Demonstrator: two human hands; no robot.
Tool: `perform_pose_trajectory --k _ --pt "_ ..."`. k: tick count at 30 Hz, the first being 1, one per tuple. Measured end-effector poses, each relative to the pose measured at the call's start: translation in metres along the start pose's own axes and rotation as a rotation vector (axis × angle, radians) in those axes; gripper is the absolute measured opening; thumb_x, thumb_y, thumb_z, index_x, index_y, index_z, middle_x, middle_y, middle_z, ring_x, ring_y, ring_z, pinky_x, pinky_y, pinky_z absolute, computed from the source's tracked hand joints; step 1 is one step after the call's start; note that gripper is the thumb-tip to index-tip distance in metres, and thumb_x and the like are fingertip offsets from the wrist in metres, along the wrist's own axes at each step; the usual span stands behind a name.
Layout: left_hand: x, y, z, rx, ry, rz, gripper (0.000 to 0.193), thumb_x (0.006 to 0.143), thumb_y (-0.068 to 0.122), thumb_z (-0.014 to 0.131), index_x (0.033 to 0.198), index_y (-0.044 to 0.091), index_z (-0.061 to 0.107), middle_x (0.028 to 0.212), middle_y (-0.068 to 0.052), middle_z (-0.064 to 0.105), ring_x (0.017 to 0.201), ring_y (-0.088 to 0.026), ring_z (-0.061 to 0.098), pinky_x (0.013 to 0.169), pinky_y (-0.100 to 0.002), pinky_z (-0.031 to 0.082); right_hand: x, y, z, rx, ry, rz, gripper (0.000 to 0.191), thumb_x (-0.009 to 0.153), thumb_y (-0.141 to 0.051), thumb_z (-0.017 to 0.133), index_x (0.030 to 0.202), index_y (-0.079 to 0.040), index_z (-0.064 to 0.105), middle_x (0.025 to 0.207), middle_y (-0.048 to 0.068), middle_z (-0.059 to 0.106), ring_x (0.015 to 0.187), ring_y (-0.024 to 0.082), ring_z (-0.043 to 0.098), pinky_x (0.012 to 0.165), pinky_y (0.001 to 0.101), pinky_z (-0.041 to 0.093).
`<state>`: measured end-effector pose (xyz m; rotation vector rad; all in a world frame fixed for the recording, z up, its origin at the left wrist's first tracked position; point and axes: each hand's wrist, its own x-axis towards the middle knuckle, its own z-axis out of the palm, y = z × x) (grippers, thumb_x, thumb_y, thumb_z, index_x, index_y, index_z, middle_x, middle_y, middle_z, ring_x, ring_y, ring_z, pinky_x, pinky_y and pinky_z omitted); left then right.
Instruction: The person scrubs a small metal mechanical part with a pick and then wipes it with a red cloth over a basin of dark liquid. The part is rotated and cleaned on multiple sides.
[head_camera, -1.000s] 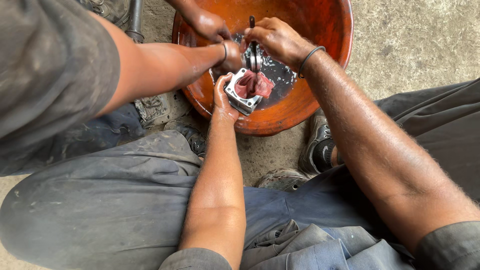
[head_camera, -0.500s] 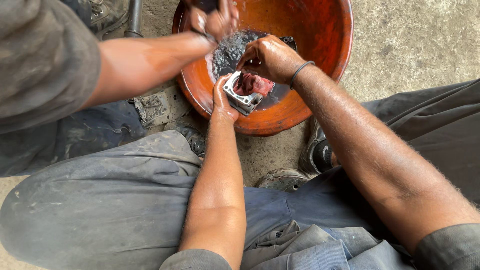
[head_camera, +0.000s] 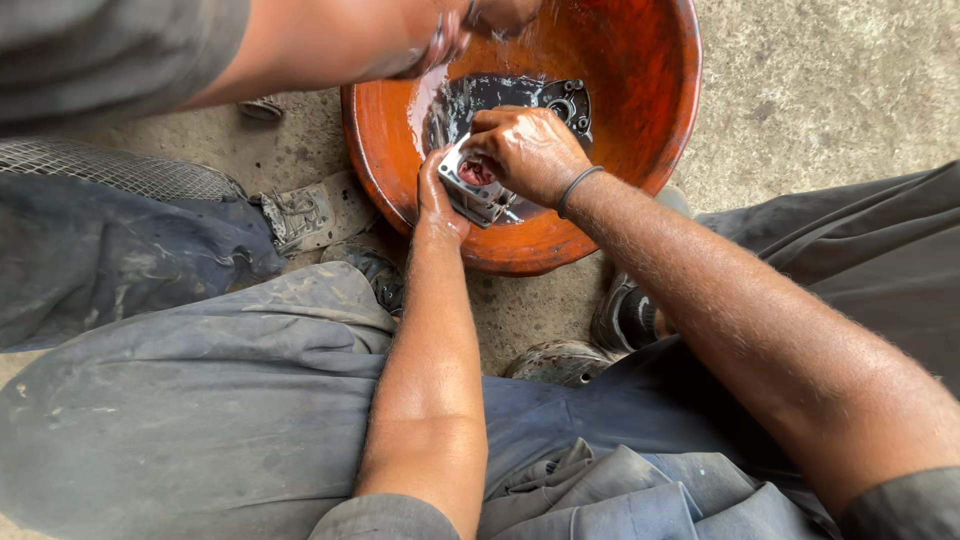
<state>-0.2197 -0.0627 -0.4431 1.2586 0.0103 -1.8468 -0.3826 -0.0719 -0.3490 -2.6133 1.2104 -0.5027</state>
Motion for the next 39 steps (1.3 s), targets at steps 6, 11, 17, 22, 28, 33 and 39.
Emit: perform_pose_trajectory --k 6,11,17,22,28,33,39 --pt "0.006 0.008 0.017 0.031 -0.102 0.066 0.042 0.081 0.040 0.065 0.110 0.010 0.070 0.103 -0.012 0.074 0.090 -0.031 0.071 0.084 -0.046 0.059 -0.002 0.018 -0.021 0.128 -0.051 0.128 0.016 0.087 -0.017 0.075 0.102 -0.015 0.080 0.105 0.006 0.073 0.094 0.029 0.071 0.082 0.0417 0.057" --pt "0.003 0.015 0.020 -0.067 -0.185 0.118 0.038 0.082 0.035 0.067 0.110 0.009 0.070 0.102 -0.010 0.074 0.091 -0.029 0.070 0.085 -0.044 0.058 0.003 0.030 -0.026 -0.115 -0.250 0.179 0.014 0.081 -0.014 0.075 0.092 -0.006 0.074 0.097 0.016 0.073 0.093 0.034 0.072 0.083 0.0435 0.057" --pt "0.002 0.024 0.028 0.016 -0.240 0.312 0.031 0.083 0.023 0.071 0.108 0.005 0.069 0.102 -0.011 0.074 0.094 -0.026 0.069 0.089 -0.040 0.056 0.012 0.015 -0.015 -0.399 -0.349 0.151 0.020 0.093 -0.023 0.071 0.102 -0.005 0.065 0.083 0.013 0.075 0.079 0.029 0.075 0.066 0.0418 0.058" --pt "0.001 0.025 0.032 0.143 -0.151 0.363 0.028 0.079 0.021 0.070 0.102 0.005 0.070 0.097 -0.009 0.073 0.091 -0.025 0.069 0.084 -0.041 0.057 0.013 0.012 -0.007 -0.560 -0.563 0.119 0.015 0.100 -0.019 0.062 0.095 -0.007 0.070 0.083 0.008 0.074 0.077 0.020 0.073 0.066 0.0370 0.059" --pt "0.007 0.033 0.029 0.170 -0.044 0.369 0.027 0.076 0.019 0.071 0.098 0.005 0.068 0.094 -0.011 0.074 0.089 -0.025 0.069 0.082 -0.042 0.059 0.008 0.013 0.001 -0.587 -0.327 0.049 0.015 0.091 -0.020 0.065 0.091 -0.007 0.070 0.076 0.006 0.072 0.069 0.015 0.072 0.055 0.0322 0.058" --pt "0.016 0.040 0.026 0.299 -0.050 0.486 0.028 0.075 0.016 0.071 0.098 0.001 0.069 0.094 -0.014 0.076 0.088 -0.025 0.070 0.084 -0.039 0.057 0.021 0.012 0.002 -0.388 -0.564 0.322 0.024 0.098 -0.025 0.064 0.083 -0.008 0.073 0.078 0.010 0.074 0.074 0.021 0.074 0.062 0.0365 0.059" --pt "0.020 0.042 0.026 0.094 -0.075 0.564 0.030 0.076 0.015 0.068 0.103 0.001 0.069 0.096 -0.014 0.075 0.090 -0.026 0.069 0.087 -0.038 0.057 0.029 0.017 0.005 -0.292 -0.396 0.359 0.028 0.096 -0.032 0.062 0.087 -0.007 0.071 0.081 0.014 0.073 0.077 0.026 0.073 0.064 0.0389 0.057"
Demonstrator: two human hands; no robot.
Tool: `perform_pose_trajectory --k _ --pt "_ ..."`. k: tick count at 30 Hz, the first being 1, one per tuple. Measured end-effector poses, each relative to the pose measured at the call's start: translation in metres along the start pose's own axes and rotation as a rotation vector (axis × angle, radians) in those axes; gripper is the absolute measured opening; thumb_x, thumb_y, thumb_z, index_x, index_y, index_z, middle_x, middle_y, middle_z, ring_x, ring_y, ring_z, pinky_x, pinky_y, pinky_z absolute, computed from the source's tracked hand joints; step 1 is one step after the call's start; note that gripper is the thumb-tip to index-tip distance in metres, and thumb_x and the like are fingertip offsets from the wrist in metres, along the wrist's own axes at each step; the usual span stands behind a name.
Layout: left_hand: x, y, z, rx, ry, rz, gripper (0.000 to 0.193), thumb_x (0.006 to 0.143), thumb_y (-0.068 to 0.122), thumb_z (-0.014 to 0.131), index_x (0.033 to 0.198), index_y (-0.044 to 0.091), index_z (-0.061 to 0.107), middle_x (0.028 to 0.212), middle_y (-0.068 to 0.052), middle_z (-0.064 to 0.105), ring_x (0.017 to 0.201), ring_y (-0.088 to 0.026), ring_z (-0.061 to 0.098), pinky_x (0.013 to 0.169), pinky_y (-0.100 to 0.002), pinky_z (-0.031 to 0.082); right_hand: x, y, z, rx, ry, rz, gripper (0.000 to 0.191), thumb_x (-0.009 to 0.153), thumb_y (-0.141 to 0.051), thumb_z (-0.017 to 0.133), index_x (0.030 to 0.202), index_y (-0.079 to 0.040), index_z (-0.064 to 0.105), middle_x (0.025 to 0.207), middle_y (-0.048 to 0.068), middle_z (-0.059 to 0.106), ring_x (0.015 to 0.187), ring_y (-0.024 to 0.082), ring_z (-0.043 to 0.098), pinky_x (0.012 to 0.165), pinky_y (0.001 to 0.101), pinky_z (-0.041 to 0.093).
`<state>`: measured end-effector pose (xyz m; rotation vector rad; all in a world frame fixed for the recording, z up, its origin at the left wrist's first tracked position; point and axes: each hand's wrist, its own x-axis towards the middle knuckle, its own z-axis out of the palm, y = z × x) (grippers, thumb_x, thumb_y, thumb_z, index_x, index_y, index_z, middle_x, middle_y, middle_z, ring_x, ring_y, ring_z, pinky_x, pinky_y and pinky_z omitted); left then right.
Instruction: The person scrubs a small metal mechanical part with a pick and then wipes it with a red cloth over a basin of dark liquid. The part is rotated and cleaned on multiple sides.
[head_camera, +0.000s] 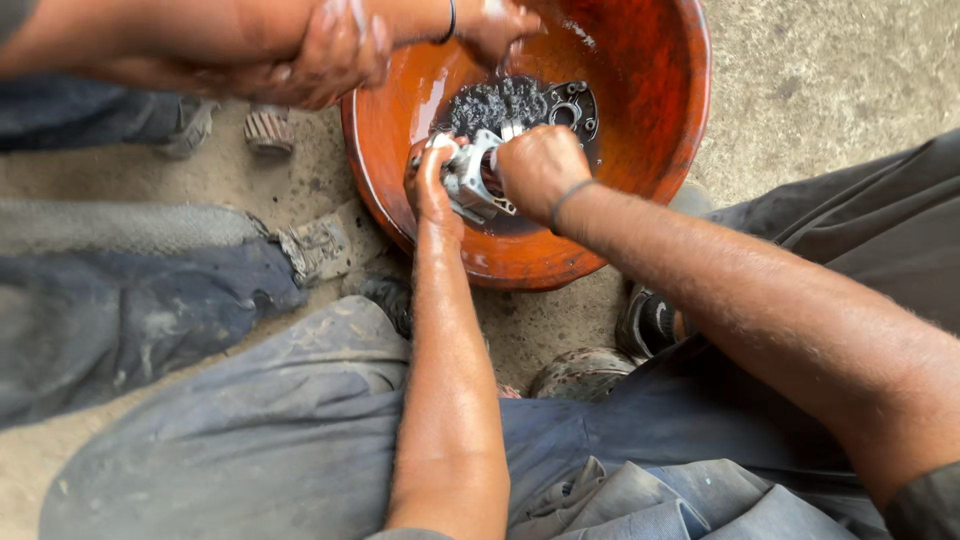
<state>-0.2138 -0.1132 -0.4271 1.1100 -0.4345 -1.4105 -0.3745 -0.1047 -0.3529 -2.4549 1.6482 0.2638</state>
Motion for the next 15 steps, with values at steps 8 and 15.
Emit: perform_pose_trajectory --k 8,15 --pt "0.006 0.021 -0.010 0.080 -0.016 -0.250 0.028 0.078 0.016 0.068 0.101 -0.001 0.069 0.092 -0.014 0.073 0.086 -0.027 0.070 0.081 -0.039 0.058 -0.008 -0.007 0.005 -0.276 0.151 -0.324 0.022 0.096 -0.023 0.061 0.092 -0.003 0.070 0.075 0.010 0.074 0.070 0.021 0.074 0.059 0.0370 0.058" --pt "-0.002 0.024 0.006 0.277 -0.071 0.096 0.026 0.076 0.011 0.069 0.099 -0.002 0.069 0.094 -0.014 0.074 0.088 -0.024 0.070 0.084 -0.035 0.057 0.006 0.000 -0.024 0.462 -0.316 0.198 0.026 0.093 -0.027 0.064 0.081 -0.012 0.081 0.081 0.011 0.078 0.082 0.026 0.073 0.075 0.0390 0.056"
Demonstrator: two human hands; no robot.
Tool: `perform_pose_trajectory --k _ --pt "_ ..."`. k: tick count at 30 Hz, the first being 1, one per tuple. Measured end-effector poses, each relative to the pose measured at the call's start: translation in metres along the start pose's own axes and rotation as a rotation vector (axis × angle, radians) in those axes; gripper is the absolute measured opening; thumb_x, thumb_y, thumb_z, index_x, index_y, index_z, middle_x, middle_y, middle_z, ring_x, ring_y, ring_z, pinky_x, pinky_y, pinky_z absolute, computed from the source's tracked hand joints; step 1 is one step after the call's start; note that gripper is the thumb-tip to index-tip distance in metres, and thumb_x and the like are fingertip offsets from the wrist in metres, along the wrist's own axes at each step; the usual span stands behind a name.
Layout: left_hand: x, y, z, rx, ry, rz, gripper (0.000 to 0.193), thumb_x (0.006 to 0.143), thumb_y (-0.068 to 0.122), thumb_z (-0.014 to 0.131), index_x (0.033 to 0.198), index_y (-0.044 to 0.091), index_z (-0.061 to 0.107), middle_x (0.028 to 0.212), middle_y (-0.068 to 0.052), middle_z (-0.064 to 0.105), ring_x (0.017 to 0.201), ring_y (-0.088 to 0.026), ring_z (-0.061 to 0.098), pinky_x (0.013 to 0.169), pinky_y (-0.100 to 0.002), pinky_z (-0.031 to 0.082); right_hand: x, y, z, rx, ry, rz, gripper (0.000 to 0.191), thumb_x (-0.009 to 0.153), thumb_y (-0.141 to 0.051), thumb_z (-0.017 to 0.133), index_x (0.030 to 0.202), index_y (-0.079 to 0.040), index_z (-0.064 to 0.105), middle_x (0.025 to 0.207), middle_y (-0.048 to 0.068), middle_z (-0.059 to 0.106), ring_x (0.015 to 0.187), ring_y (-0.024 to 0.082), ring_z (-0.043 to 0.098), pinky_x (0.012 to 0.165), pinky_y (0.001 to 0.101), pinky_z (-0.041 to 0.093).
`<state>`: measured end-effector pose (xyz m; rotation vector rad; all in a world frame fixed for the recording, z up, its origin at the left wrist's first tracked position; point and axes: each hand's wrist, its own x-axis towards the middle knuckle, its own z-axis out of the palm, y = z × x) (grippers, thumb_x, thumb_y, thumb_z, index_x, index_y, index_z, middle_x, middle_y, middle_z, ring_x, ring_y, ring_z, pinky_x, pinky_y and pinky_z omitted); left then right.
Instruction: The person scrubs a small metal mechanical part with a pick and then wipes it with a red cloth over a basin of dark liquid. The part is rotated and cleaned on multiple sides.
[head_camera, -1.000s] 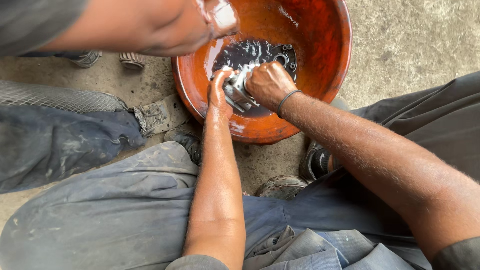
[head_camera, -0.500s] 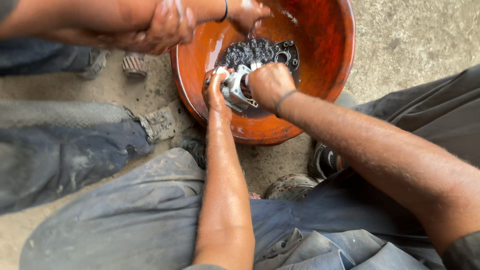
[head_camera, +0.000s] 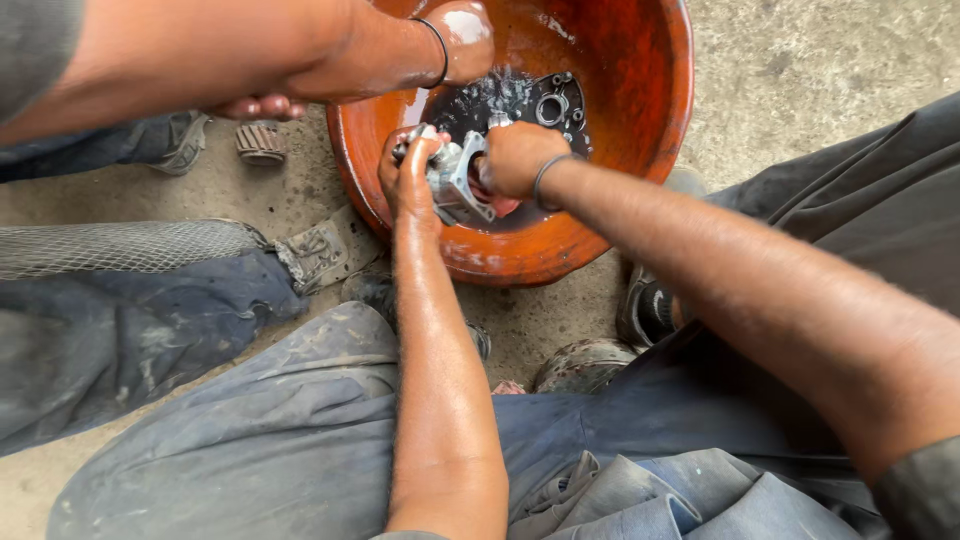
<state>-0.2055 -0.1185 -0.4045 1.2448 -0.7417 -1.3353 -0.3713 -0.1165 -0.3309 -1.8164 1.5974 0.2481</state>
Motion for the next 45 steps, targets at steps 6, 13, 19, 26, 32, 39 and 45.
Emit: perform_pose_trajectory --k 6,13,19,26,32,39,45 --pt "0.005 0.002 -0.002 -0.225 0.045 -0.224 0.028 0.076 0.015 0.068 0.100 0.001 0.070 0.094 -0.015 0.073 0.088 -0.026 0.071 0.085 -0.039 0.061 -0.003 0.016 0.010 -0.636 0.503 -0.522 0.012 0.088 -0.022 0.068 0.089 -0.011 0.073 0.077 0.008 0.075 0.071 0.024 0.075 0.060 0.0380 0.059" --pt "0.008 0.004 -0.015 -0.227 -0.138 -0.495 0.031 0.082 0.024 0.070 0.106 0.003 0.070 0.097 -0.012 0.072 0.089 -0.027 0.070 0.085 -0.042 0.059 -0.006 0.005 0.011 -0.624 0.235 -0.385 0.020 0.097 -0.023 0.063 0.096 -0.008 0.076 0.089 0.013 0.078 0.081 0.026 0.076 0.068 0.0406 0.060" --pt "-0.002 -0.004 -0.021 -0.141 -0.303 -0.403 0.035 0.088 0.028 0.074 0.114 0.005 0.070 0.108 -0.008 0.072 0.101 -0.023 0.070 0.092 -0.043 0.059 0.004 0.018 -0.012 -0.137 0.129 -0.119 0.026 0.089 -0.030 0.068 0.098 -0.008 0.076 0.094 0.019 0.075 0.087 0.036 0.073 0.076 0.0463 0.058" --pt "-0.014 -0.002 -0.008 -0.285 -0.309 -0.509 0.059 0.089 0.063 0.061 0.119 0.013 0.069 0.108 -0.006 0.074 0.098 -0.025 0.071 0.083 -0.048 0.061 -0.010 0.014 -0.006 -0.237 0.274 -0.399 0.020 0.094 -0.028 0.070 0.089 -0.012 0.081 0.076 0.009 0.078 0.082 0.027 0.076 0.077 0.0455 0.058" --pt "-0.015 -0.006 -0.009 -0.192 -0.259 -0.346 0.055 0.094 0.054 0.065 0.127 0.009 0.067 0.113 -0.006 0.074 0.104 -0.023 0.071 0.091 -0.044 0.059 -0.004 0.001 0.003 -0.408 0.289 -0.123 0.035 0.067 -0.042 0.085 0.082 -0.011 0.079 0.078 0.013 0.071 0.074 0.027 0.072 0.061 0.0397 0.058" --pt "-0.016 -0.007 -0.004 -0.286 -0.217 -0.284 0.056 0.100 0.054 0.067 0.124 0.004 0.066 0.098 -0.014 0.071 0.083 -0.029 0.067 0.075 -0.046 0.056 -0.005 -0.001 -0.025 0.054 -0.014 0.009 0.037 0.094 -0.044 0.062 0.088 -0.013 0.081 0.079 0.008 0.080 0.078 0.023 0.076 0.069 0.0378 0.056" --pt "-0.010 0.014 0.003 -0.263 -0.218 -0.301 0.059 0.097 0.055 0.064 0.131 0.008 0.064 0.113 -0.009 0.074 0.103 -0.023 0.073 0.093 -0.043 0.057 -0.014 -0.009 -0.018 -0.533 0.362 -0.206 0.024 0.083 -0.031 0.079 0.087 -0.008 0.074 0.083 0.009 0.073 0.085 0.022 0.072 0.069 0.0366 0.055"
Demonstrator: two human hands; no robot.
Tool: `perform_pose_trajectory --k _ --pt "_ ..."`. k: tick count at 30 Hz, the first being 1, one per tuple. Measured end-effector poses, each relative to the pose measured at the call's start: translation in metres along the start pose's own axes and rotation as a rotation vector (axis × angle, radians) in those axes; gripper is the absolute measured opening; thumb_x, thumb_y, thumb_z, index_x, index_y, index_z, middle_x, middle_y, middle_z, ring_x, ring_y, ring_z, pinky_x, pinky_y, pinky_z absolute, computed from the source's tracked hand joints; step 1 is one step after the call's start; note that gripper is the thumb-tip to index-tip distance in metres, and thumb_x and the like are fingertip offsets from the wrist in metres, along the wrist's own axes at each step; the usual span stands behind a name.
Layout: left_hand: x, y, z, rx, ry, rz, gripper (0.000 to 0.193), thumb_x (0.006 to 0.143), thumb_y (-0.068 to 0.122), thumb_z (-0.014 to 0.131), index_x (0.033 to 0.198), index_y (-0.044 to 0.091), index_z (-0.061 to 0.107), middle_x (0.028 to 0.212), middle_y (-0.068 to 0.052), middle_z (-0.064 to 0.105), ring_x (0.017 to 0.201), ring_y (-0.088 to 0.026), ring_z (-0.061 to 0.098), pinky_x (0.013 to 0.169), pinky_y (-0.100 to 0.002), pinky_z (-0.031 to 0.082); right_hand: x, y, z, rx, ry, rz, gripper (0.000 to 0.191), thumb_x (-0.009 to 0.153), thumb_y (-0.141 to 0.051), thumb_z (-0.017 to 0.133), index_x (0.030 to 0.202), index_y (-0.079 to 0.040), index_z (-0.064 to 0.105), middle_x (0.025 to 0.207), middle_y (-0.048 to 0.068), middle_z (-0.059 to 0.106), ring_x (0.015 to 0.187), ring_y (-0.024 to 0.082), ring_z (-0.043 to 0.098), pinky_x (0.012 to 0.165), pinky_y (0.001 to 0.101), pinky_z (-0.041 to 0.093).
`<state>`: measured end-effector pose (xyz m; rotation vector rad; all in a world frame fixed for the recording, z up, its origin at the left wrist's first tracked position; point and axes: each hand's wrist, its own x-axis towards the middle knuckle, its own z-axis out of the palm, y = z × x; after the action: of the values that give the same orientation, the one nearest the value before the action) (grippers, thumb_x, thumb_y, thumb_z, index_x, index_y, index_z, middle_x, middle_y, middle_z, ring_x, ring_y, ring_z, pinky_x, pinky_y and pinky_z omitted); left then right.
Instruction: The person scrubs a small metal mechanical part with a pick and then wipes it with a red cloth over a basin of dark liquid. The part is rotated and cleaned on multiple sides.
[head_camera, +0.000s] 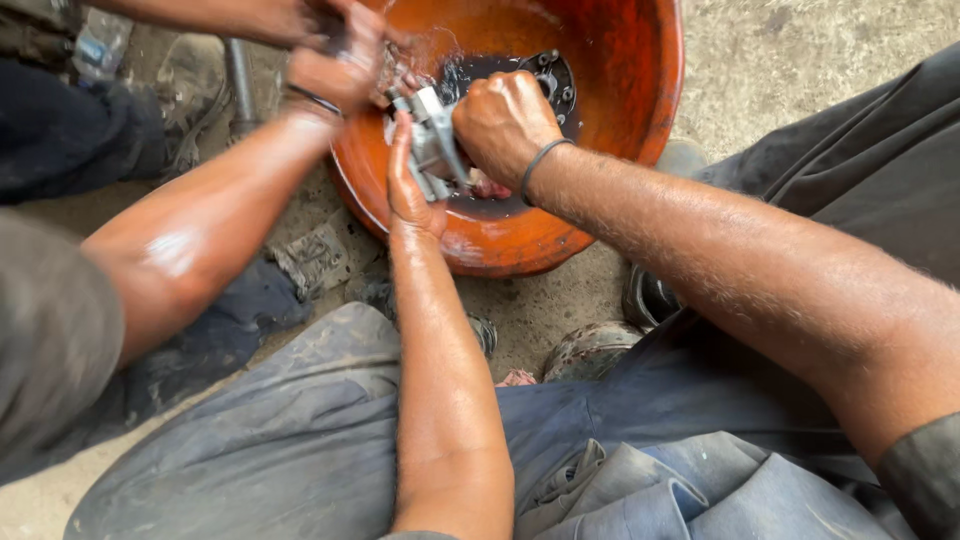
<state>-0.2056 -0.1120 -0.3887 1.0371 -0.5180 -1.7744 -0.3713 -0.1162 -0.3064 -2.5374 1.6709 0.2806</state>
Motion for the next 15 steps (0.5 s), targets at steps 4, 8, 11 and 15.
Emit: perform_pose_trajectory --k 4,8,11,15 --pt "-0.006 0.009 0.002 -0.038 -0.025 -0.043 0.066 0.091 0.061 0.061 0.127 0.006 0.065 0.107 -0.013 0.075 0.096 -0.028 0.075 0.088 -0.045 0.059 -0.004 0.004 0.014 -0.072 0.484 -0.057 0.021 0.086 -0.028 0.079 0.087 -0.010 0.069 0.083 0.007 0.068 0.084 0.022 0.069 0.069 0.0374 0.054" --pt "-0.007 0.008 -0.001 -0.006 0.080 -0.062 0.065 0.087 0.060 0.063 0.131 0.011 0.062 0.108 -0.009 0.074 0.097 -0.025 0.074 0.088 -0.045 0.058 -0.003 -0.005 0.022 -0.138 0.328 -0.054 0.047 0.063 -0.045 0.081 0.088 -0.007 0.070 0.085 0.008 0.069 0.088 0.022 0.067 0.069 0.0361 0.054" --pt "-0.005 0.005 -0.008 0.030 0.055 -0.038 0.069 0.087 0.060 0.067 0.134 0.010 0.061 0.111 -0.009 0.073 0.100 -0.026 0.072 0.090 -0.046 0.058 0.000 -0.010 0.020 -0.056 0.144 0.005 0.039 0.075 -0.042 0.080 0.086 -0.005 0.073 0.084 0.012 0.072 0.086 0.024 0.069 0.069 0.0377 0.055" --pt "-0.004 -0.002 -0.016 0.044 0.039 0.000 0.072 0.088 0.062 0.069 0.136 0.009 0.060 0.112 -0.012 0.070 0.102 -0.029 0.069 0.089 -0.048 0.058 0.010 0.001 0.009 0.316 -0.074 0.180 0.036 0.094 -0.042 0.074 0.085 -0.008 0.076 0.080 0.016 0.075 0.076 0.027 0.073 0.068 0.0411 0.057"
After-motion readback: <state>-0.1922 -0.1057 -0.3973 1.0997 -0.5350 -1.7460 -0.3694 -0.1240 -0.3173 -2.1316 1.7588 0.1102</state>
